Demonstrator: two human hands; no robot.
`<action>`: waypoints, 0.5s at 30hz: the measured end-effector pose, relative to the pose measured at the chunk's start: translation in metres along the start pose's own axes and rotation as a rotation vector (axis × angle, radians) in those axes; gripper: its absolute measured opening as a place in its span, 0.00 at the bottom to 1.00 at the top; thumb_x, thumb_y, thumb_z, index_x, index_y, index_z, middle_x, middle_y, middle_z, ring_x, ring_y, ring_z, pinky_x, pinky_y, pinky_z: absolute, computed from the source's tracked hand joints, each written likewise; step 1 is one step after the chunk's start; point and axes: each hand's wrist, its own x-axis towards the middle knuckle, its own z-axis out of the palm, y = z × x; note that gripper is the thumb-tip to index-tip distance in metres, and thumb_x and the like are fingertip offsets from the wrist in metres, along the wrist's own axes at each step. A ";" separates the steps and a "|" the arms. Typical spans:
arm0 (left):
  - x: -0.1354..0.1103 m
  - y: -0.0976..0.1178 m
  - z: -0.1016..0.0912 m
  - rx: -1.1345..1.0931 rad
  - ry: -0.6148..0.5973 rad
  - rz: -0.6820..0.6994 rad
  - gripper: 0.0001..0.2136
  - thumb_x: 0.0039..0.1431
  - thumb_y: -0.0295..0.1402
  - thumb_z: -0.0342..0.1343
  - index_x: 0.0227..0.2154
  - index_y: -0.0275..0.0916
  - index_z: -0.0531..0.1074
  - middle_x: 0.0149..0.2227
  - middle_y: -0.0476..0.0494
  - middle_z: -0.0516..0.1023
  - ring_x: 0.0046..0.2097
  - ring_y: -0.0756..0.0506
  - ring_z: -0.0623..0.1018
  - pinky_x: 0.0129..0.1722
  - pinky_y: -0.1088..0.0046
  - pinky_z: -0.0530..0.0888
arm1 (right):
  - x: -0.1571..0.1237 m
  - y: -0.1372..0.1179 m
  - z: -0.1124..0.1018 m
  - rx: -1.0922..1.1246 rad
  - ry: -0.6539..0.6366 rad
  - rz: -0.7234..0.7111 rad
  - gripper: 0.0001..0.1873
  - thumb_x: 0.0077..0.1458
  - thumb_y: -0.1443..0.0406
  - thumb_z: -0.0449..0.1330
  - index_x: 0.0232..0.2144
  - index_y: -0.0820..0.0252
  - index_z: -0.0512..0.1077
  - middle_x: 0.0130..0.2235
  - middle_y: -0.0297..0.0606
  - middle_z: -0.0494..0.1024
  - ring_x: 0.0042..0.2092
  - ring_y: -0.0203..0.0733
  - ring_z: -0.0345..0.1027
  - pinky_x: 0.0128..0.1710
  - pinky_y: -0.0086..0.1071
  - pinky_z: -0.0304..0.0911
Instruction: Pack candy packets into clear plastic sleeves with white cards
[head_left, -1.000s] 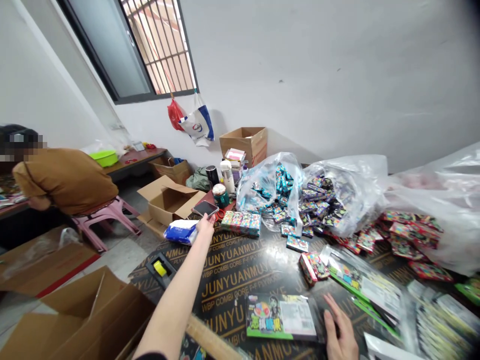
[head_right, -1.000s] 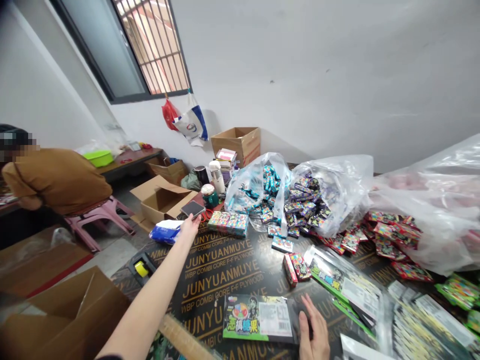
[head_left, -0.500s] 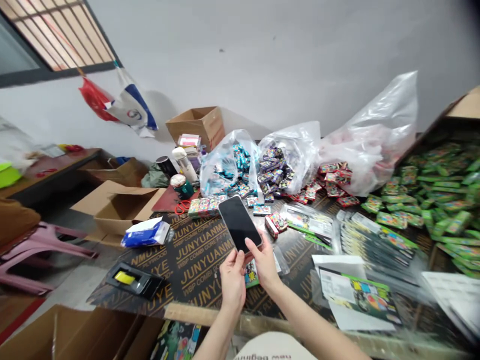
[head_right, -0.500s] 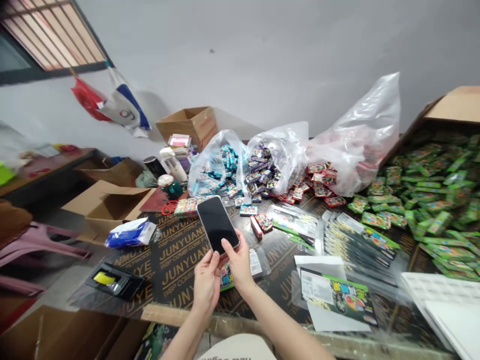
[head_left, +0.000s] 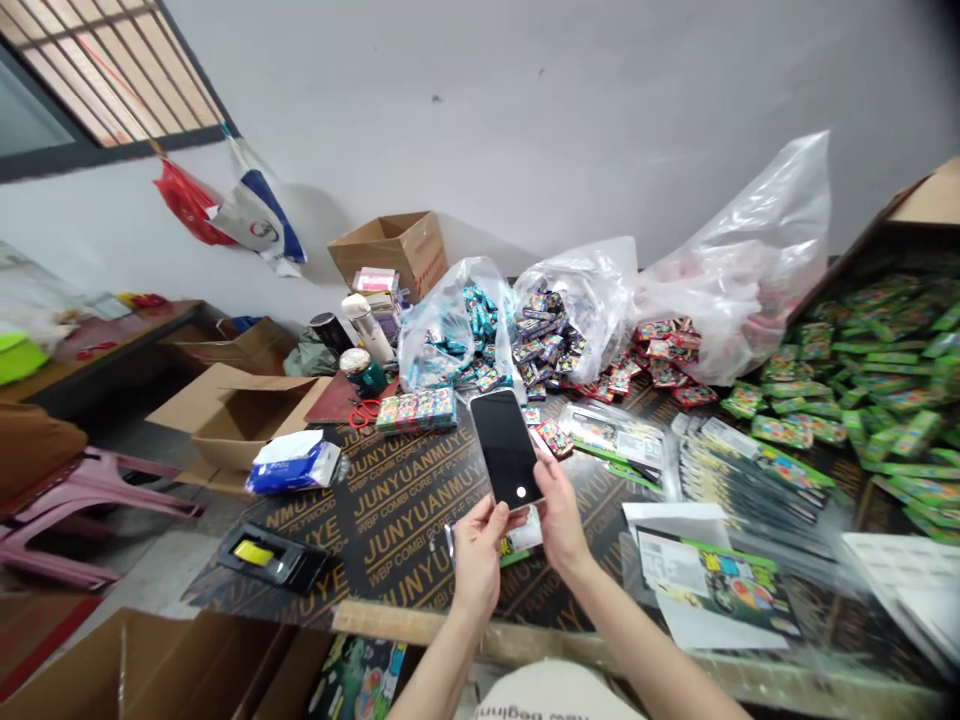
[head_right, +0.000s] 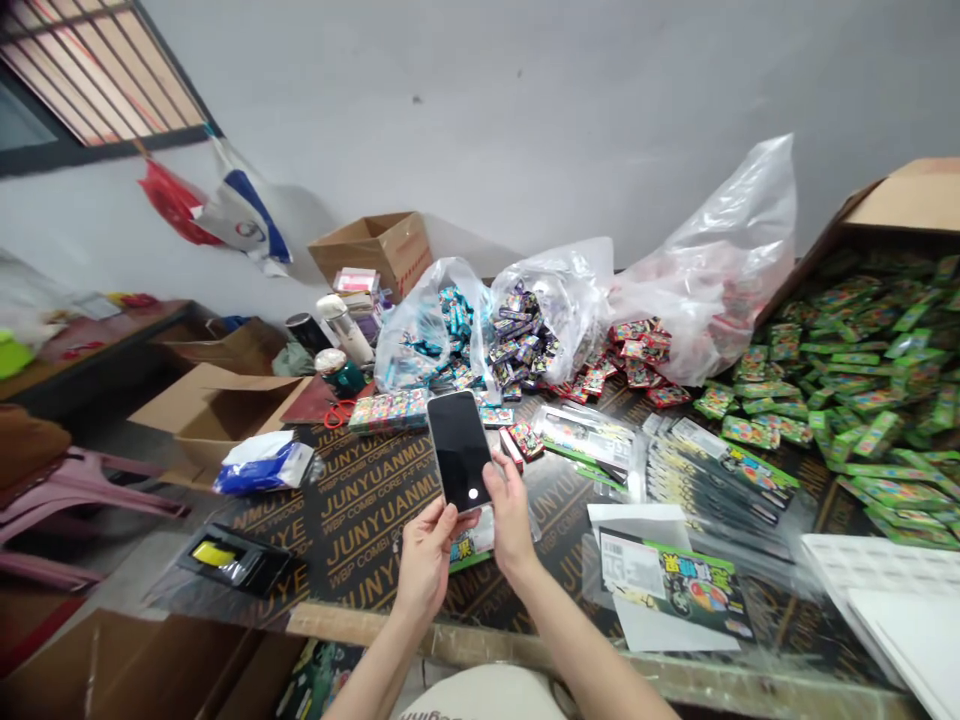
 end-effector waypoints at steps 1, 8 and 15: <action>-0.001 0.000 -0.004 0.037 -0.021 -0.018 0.08 0.48 0.32 0.60 0.32 0.33 0.75 0.33 0.42 0.78 0.34 0.45 0.78 0.36 0.70 0.74 | 0.005 -0.006 -0.003 0.037 -0.024 0.035 0.23 0.52 0.51 0.53 0.46 0.56 0.65 0.44 0.36 0.74 0.43 0.43 0.69 0.39 0.33 0.65; -0.011 -0.001 0.000 -0.036 -0.156 -0.192 0.14 0.51 0.35 0.57 0.42 0.38 0.71 0.42 0.42 0.76 0.42 0.43 0.76 0.42 0.66 0.74 | 0.017 -0.025 -0.011 0.164 -0.044 0.166 0.25 0.53 0.46 0.48 0.42 0.56 0.69 0.41 0.34 0.76 0.42 0.44 0.70 0.40 0.35 0.65; -0.004 -0.001 0.013 -0.216 -0.062 -0.391 0.21 0.56 0.45 0.49 0.47 0.38 0.66 0.44 0.36 0.74 0.42 0.39 0.76 0.31 0.60 0.77 | 0.005 -0.025 -0.017 -0.085 -0.162 0.102 0.27 0.53 0.47 0.49 0.48 0.55 0.67 0.48 0.35 0.73 0.50 0.46 0.64 0.51 0.41 0.57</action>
